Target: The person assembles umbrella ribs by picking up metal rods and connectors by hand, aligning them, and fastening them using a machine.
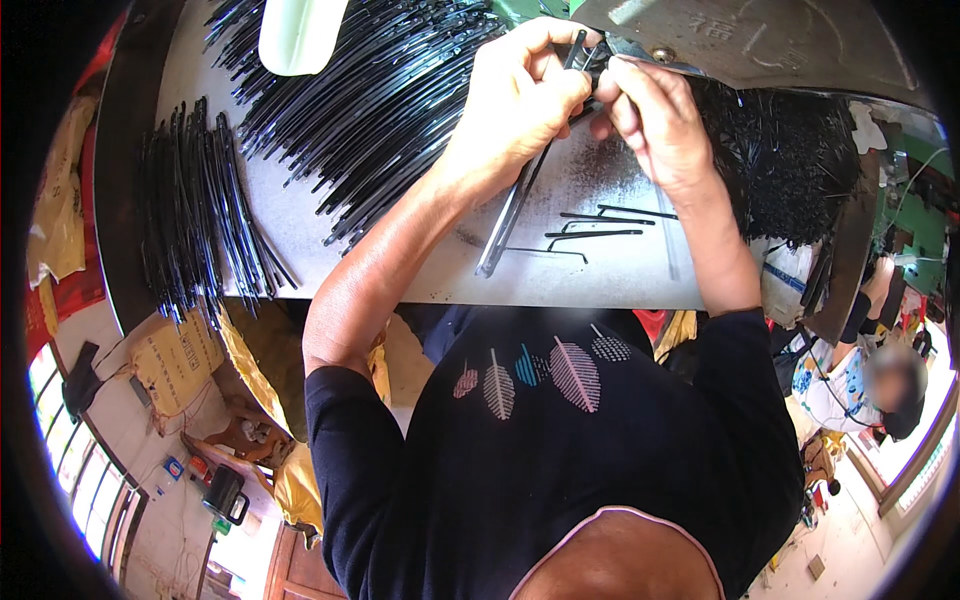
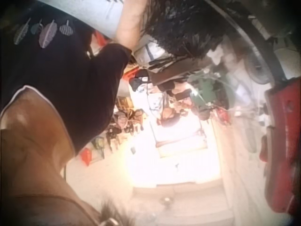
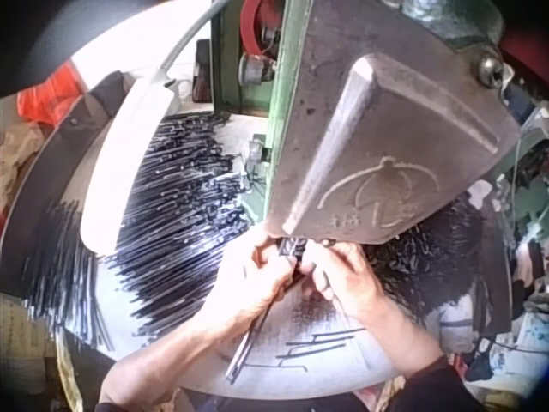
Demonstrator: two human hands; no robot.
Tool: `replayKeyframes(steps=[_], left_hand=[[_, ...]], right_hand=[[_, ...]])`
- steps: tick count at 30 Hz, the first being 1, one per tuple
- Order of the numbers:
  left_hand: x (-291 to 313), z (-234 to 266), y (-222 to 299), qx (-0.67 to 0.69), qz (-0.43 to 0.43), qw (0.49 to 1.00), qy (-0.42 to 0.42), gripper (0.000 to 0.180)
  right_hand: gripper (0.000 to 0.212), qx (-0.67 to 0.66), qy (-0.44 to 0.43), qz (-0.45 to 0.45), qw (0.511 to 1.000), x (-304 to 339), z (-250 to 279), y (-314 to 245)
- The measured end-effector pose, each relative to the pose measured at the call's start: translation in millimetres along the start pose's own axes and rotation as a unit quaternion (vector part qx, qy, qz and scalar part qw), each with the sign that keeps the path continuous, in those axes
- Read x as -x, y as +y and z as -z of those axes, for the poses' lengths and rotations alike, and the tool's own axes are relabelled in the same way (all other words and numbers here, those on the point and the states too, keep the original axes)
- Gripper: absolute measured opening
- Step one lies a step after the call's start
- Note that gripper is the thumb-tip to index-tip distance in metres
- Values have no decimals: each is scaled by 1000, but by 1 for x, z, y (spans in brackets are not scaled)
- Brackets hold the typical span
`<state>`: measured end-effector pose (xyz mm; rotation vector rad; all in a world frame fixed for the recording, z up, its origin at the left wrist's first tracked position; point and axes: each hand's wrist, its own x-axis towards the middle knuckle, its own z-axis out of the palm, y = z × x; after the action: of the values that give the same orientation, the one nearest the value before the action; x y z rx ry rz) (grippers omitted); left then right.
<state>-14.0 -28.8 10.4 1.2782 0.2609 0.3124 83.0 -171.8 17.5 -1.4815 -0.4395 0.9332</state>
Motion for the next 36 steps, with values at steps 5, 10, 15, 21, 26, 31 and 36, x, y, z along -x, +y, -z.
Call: replayKeyframes(steps=[5, 10, 15, 21, 26, 31, 36], left_hand=[[1, 1, 2, 22, 39, 999, -12, 28], [-1, -2, -5, 92, 52, 994, 1, 27], [-1, -5, -4, 73, 28, 997, 2, 23], [-3, -12, 6, 52, 5, 997, 56, 18], [-2, -16, 14, 16, 30, 996, 82, 9], [-2, -24, 29, 0, 115, 988, 100, 7], [-14, -7, 21, 33, 133, 990, -22, 18]], right_hand=[[33, -40, -38, -2, 998, 0, 6, 0], [41, -2, -115, -94, 989, 28, -19, 16], [40, -28, -141, -79, 986, 27, -24, 22], [39, -30, -127, -71, 989, 25, -23, 7], [40, -45, -129, -75, 988, 22, -20, 12], [45, -130, -129, -114, 977, 26, -17, 14], [36, 158, -80, -1, 984, 31, -4, 1]])
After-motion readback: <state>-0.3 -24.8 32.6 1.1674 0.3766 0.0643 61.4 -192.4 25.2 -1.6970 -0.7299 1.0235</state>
